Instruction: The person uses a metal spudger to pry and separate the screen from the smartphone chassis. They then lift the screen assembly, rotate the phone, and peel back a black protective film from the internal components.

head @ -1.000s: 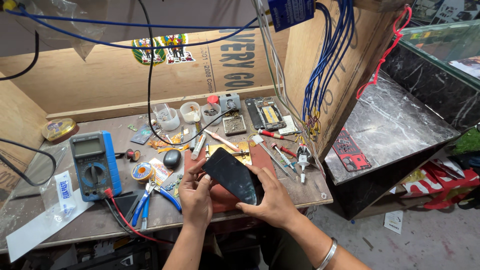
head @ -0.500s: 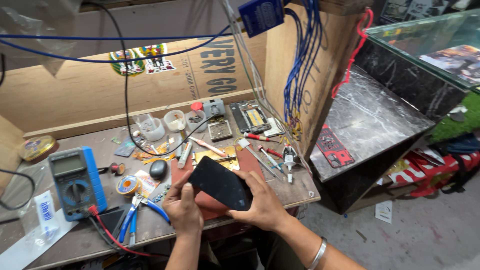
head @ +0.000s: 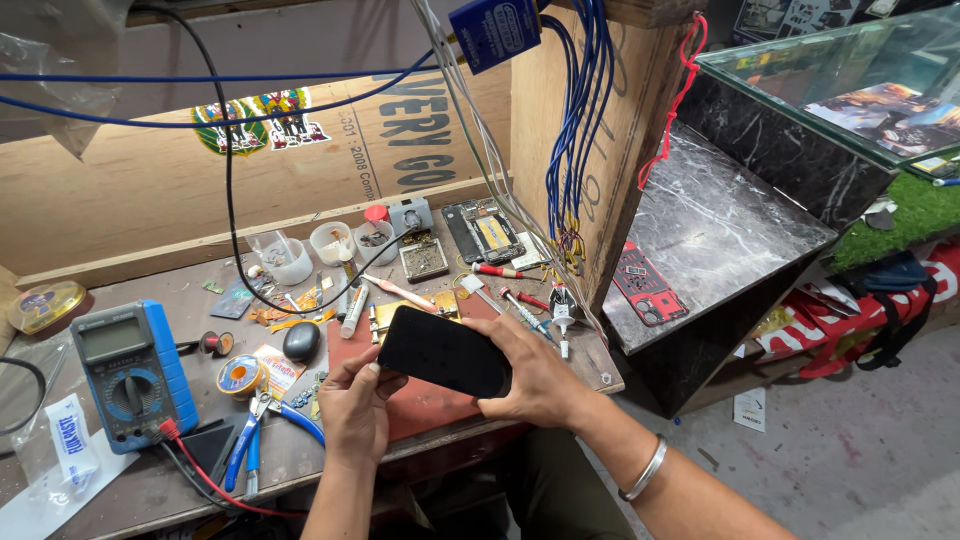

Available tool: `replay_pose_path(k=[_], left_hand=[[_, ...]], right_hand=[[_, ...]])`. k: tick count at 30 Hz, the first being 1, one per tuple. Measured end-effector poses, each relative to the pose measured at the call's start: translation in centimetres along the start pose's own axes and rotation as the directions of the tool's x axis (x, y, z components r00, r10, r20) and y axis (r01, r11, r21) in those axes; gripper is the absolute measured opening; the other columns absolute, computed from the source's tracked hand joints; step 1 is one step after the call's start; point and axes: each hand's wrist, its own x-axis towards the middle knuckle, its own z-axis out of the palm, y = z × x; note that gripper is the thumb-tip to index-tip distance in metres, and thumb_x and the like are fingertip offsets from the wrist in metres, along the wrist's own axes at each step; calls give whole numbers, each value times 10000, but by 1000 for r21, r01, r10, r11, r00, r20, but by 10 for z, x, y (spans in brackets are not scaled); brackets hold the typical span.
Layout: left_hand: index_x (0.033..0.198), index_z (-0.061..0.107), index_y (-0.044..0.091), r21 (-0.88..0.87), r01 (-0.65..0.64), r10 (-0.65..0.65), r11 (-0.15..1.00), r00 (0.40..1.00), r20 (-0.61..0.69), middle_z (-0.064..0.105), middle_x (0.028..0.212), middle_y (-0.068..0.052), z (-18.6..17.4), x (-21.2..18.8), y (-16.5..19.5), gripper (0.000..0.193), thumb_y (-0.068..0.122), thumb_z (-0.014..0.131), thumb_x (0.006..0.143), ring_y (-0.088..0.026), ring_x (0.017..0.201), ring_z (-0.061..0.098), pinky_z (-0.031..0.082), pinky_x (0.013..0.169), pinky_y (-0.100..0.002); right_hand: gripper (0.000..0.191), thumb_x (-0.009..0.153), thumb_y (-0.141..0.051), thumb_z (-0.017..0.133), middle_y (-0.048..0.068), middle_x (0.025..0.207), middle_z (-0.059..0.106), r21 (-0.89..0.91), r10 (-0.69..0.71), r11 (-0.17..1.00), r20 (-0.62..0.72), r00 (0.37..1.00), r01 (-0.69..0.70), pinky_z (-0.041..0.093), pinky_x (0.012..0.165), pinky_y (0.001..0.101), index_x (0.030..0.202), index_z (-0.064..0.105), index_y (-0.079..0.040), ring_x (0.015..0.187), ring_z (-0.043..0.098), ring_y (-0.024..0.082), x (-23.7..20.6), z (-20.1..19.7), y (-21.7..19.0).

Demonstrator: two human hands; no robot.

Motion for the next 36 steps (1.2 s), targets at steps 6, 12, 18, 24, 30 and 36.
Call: replay_pose_path(k=[6,12,18,24,30,36], left_hand=[[1057,700,-12,18,52,-53,998,996,77,758,981,-174,-1,0,4,117,33,646,963,-283,839,760,644,752,-432],[1256,607,17,157,59,-76,986,991,108,740,999,-130,10,-5,5,329,10,658,932,-220,879,738,633,756,-387],[1349,536,28,86,-10,3,996,997,80,711,994,-98,13,-6,7,473,2,677,898,-206,907,732,645,780,-398],[1459,491,14,165,-33,13,986,993,119,673,1009,-82,19,-12,12,600,-47,592,871,-188,914,716,632,833,-384],[1590,418,4,334,-139,24,932,945,326,596,1086,-52,33,-24,22,734,-92,560,876,-131,979,633,567,898,-315],[1475,464,-23,324,-86,-36,942,935,352,650,1222,-76,37,-27,28,670,-109,540,815,-121,1044,675,554,854,-270]], right_hand=[[893,630,-204,841,125,1148,582,-4,-28,1000,67,997,29,522,964,409,1452,495,-161,1099,632,319,-3,-8,2],[919,608,-190,871,131,1195,568,-37,-86,995,112,990,90,507,1003,394,1448,500,-162,1158,604,319,5,-19,21],[1083,563,-256,994,132,1373,522,61,-4,998,-62,998,8,430,1038,393,1480,446,-80,1261,523,303,20,-11,39],[659,798,-216,849,67,1182,625,815,403,555,-88,911,-167,525,958,288,1360,544,-55,1061,615,125,26,35,46],[306,921,-257,762,1,980,667,599,404,797,-436,804,-75,494,814,239,1131,682,-50,882,577,86,36,63,52],[272,949,-266,739,-19,976,646,468,289,884,-539,791,-5,481,844,218,1109,669,-58,905,572,68,29,64,56]])
